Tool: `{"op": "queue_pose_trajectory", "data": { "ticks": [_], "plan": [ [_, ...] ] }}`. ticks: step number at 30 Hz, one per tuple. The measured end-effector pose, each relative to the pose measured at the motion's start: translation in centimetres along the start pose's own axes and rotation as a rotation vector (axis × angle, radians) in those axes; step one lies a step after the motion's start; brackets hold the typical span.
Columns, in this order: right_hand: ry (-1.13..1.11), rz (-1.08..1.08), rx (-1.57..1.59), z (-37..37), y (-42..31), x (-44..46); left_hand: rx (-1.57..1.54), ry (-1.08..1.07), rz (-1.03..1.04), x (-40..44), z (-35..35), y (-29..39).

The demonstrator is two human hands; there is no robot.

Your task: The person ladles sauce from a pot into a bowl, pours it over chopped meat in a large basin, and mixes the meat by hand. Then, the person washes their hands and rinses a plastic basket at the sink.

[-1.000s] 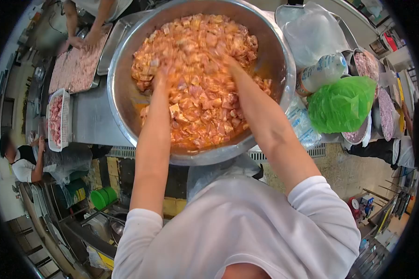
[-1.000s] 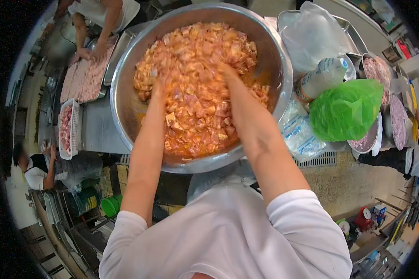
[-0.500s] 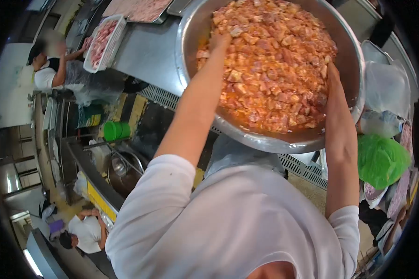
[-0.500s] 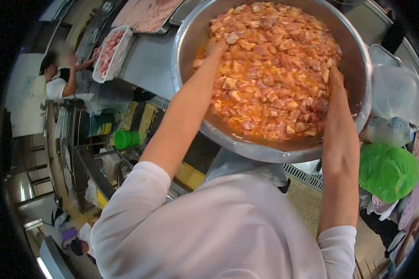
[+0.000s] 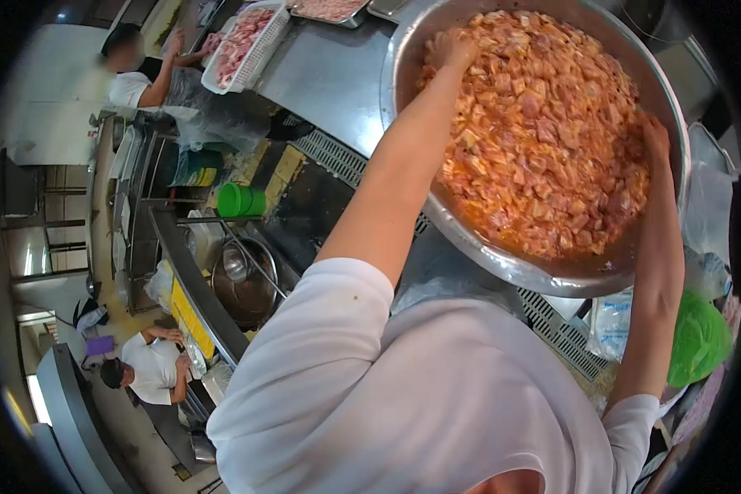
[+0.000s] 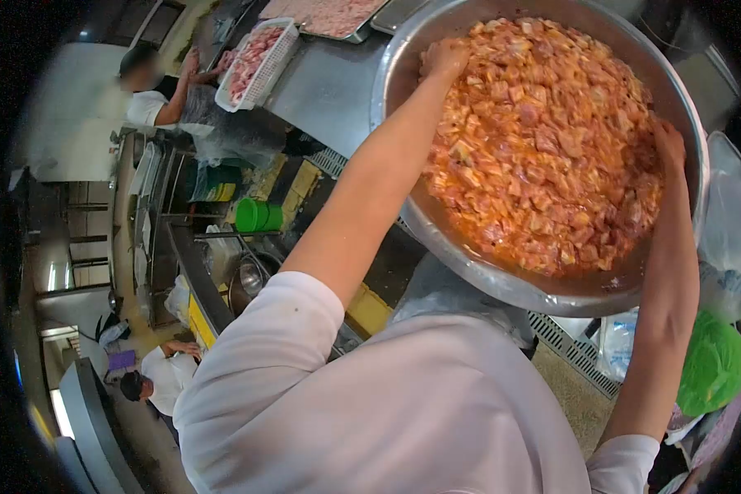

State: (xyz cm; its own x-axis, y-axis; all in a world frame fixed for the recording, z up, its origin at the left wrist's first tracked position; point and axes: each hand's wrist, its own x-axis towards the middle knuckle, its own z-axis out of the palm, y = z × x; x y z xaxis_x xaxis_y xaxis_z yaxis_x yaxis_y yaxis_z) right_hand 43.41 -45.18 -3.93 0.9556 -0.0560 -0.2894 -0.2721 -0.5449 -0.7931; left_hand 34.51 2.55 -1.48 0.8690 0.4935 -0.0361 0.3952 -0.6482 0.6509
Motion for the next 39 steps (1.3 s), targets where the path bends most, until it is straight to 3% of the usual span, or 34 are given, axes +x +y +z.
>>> {"op": "queue_pose_trajectory", "data": {
  "ticks": [2, 3, 7, 9, 11, 12, 13, 14, 15, 16, 17, 18, 19, 21, 23, 28, 31, 33, 35, 37, 38, 39],
  "plan": [
    [0.106, 0.06, 0.195, 0.8, 4.5, 0.2, 0.044, 0.005, -0.123, 0.4, 1.1, -3.3],
    [0.105, 0.114, 0.306, 3.5, 6.1, 0.0, 0.025, -0.071, -0.225, 0.6, 2.8, -4.2],
    [0.081, 0.206, 0.498, 11.4, 4.1, -3.1, -0.172, -0.5, -0.279, 1.9, 13.7, -0.6],
    [0.005, 0.191, 0.516, 14.2, 1.0, -3.7, -0.443, -0.595, -0.244, 1.8, 15.2, 1.8],
    [-0.078, 0.133, 0.484, 14.7, -1.6, -3.7, -0.918, -0.565, -0.139, 0.5, 13.9, 3.6],
    [-0.108, 0.091, 0.444, 13.7, -2.7, -3.3, -0.838, -0.449, -0.165, 0.3, 12.5, 5.7],
    [-0.128, 0.044, 0.389, 11.7, -3.6, -3.0, -0.837, -0.489, -0.258, -4.8, 5.0, 10.3],
    [-0.14, 0.011, 0.325, 9.4, -4.8, -2.8, -0.69, -0.45, -0.116, -2.1, 4.4, 9.1],
    [-0.198, 0.008, 0.24, 6.4, -6.9, -3.8, -0.753, -0.403, -0.16, 0.7, 4.4, 6.4],
    [-0.121, -0.073, 0.127, 4.5, -6.7, -3.8, -0.754, -0.348, -0.205, 1.5, 2.6, 5.1],
    [-0.04, -0.151, 0.014, 2.3, -6.1, -3.4, -0.445, -0.212, -0.015, 2.6, 1.3, 3.1],
    [0.04, -0.225, -0.102, 0.7, -5.4, -3.1, -0.327, -0.024, 0.063, 4.1, 1.8, -0.6],
    [0.046, -0.179, 0.087, 1.3, -3.5, -2.3, -0.206, 0.162, 0.136, 4.9, 3.5, -4.0],
    [0.053, -0.089, 0.467, 4.6, 1.8, -0.1, -0.516, -0.032, -0.172, 3.8, 6.2, -5.1],
    [0.197, 0.206, 0.537, 8.5, -0.5, -2.3, -0.783, -0.22, -0.373, 2.2, 9.1, -3.1],
    [-0.162, 0.121, 0.501, 14.2, -6.1, -5.7, -0.859, -0.588, -0.268, -0.3, 11.3, 6.5],
    [-0.259, -0.119, 0.203, 10.6, -10.4, -7.1, -0.792, -0.592, -0.18, 0.2, 7.1, 10.2],
    [-0.171, -0.228, 0.368, 8.4, -8.3, -2.5, -0.651, -0.485, -0.118, 0.6, 2.7, 11.4],
    [0.07, -0.371, 0.156, 3.3, -8.7, -3.8, -0.494, -0.367, -0.109, 4.0, 1.2, 7.9],
    [0.19, -0.375, -0.236, 1.5, -3.9, 0.1, -0.022, -0.213, 0.227, 8.8, 2.0, -1.0],
    [0.005, -0.204, 0.039, 1.9, -1.1, 1.1, -0.292, -0.288, 0.077, 7.8, 3.1, -1.3],
    [0.131, -0.174, 0.212, 4.2, 0.1, 0.5, -0.561, -0.358, -0.078, 5.9, 4.2, -1.3]
  ]
}}
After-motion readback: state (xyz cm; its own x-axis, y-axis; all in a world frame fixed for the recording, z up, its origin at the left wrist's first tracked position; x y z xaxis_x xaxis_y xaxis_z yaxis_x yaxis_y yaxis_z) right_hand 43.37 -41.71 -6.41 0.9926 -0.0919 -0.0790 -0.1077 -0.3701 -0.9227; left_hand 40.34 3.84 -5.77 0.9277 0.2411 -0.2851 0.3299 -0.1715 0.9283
